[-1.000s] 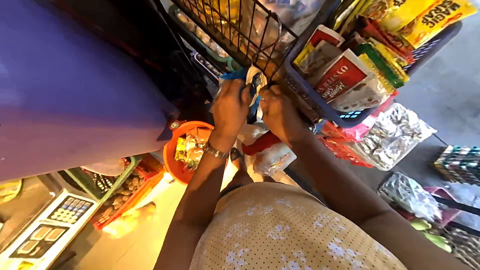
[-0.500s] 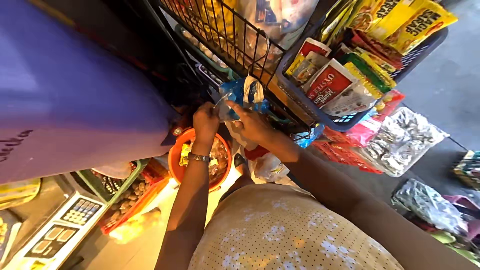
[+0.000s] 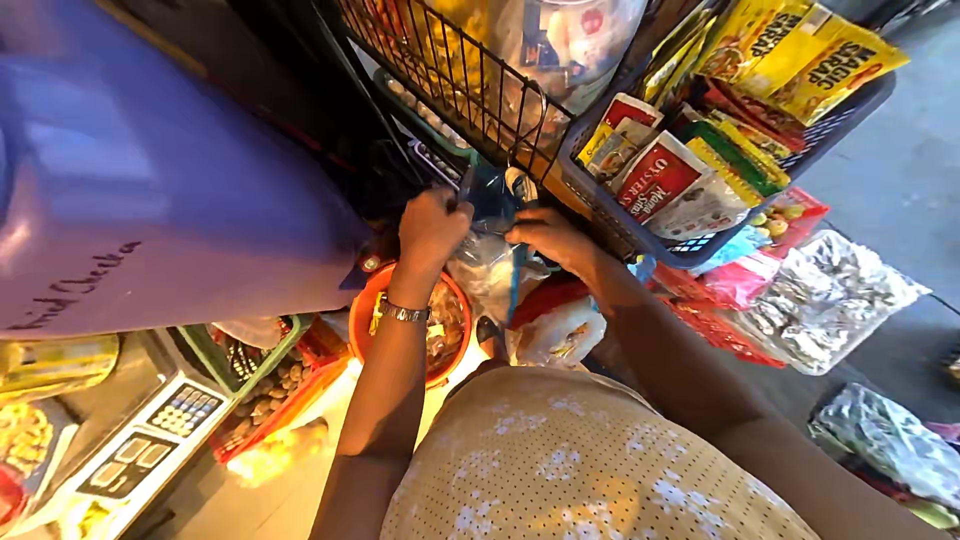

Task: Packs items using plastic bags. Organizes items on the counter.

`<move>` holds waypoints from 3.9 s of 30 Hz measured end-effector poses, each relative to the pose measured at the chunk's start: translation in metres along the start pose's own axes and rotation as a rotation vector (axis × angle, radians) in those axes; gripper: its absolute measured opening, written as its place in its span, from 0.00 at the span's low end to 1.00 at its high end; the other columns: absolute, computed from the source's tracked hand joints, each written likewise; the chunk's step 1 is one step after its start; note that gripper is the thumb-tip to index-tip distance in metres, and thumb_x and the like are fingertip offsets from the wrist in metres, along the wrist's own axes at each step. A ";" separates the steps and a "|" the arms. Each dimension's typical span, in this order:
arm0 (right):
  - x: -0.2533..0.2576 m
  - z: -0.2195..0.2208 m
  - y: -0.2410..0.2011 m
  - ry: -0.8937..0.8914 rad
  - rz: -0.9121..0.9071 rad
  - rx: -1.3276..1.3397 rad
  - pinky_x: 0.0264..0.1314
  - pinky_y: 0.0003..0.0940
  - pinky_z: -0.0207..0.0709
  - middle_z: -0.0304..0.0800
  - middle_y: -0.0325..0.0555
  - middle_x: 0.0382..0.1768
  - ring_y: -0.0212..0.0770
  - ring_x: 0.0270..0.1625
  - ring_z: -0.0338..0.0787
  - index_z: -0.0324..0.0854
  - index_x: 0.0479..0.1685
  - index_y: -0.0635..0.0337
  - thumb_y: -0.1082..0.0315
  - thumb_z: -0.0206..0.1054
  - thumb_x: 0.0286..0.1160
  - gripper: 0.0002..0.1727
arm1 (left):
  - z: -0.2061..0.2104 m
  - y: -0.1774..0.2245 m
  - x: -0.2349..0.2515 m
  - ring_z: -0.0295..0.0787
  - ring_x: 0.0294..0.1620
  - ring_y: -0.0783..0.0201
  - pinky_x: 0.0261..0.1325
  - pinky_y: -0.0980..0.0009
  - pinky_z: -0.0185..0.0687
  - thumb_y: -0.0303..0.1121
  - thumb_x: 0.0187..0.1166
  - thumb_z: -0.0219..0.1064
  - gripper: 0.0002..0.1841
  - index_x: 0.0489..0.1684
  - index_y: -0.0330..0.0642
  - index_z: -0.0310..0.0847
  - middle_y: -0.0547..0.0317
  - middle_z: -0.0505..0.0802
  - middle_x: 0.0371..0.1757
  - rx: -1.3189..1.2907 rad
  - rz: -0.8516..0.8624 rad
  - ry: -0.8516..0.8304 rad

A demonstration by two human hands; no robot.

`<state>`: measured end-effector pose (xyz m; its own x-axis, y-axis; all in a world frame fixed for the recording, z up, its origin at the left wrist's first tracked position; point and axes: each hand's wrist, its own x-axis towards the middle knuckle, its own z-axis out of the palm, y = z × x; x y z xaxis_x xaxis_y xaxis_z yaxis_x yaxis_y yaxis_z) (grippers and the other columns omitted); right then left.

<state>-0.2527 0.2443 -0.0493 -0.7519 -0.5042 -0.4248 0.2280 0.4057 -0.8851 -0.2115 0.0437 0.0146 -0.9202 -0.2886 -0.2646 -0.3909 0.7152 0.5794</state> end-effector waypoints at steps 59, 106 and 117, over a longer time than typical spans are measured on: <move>0.012 0.042 -0.028 -0.250 -0.159 -0.783 0.71 0.66 0.76 0.90 0.61 0.60 0.63 0.66 0.87 0.87 0.62 0.60 0.70 0.64 0.83 0.14 | 0.070 -0.056 -0.025 0.91 0.46 0.59 0.55 0.56 0.87 0.34 0.82 0.67 0.14 0.60 0.36 0.82 0.49 0.92 0.47 -0.353 0.038 0.034; -0.135 -0.102 -0.008 0.703 -0.354 -0.901 0.67 0.79 0.67 0.92 0.70 0.49 0.76 0.53 0.90 0.84 0.65 0.67 0.70 0.65 0.80 0.18 | 0.076 0.150 -0.030 0.90 0.49 0.53 0.53 0.55 0.88 0.14 0.72 0.66 0.18 0.60 0.32 0.82 0.45 0.91 0.50 -0.414 0.569 0.058; -0.158 -0.115 -0.018 0.610 -0.764 -0.709 0.61 0.53 0.83 0.83 0.78 0.62 0.64 0.58 0.88 0.76 0.68 0.78 0.64 0.63 0.86 0.24 | 0.087 0.092 -0.072 0.89 0.47 0.61 0.53 0.64 0.87 0.26 0.80 0.69 0.13 0.58 0.29 0.84 0.45 0.91 0.51 -0.795 0.407 0.140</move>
<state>-0.2091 0.4047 0.0554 -0.7568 -0.4313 0.4911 -0.6491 0.5845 -0.4869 -0.1795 0.1858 0.0202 -0.9645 -0.2216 0.1434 0.1133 0.1434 0.9832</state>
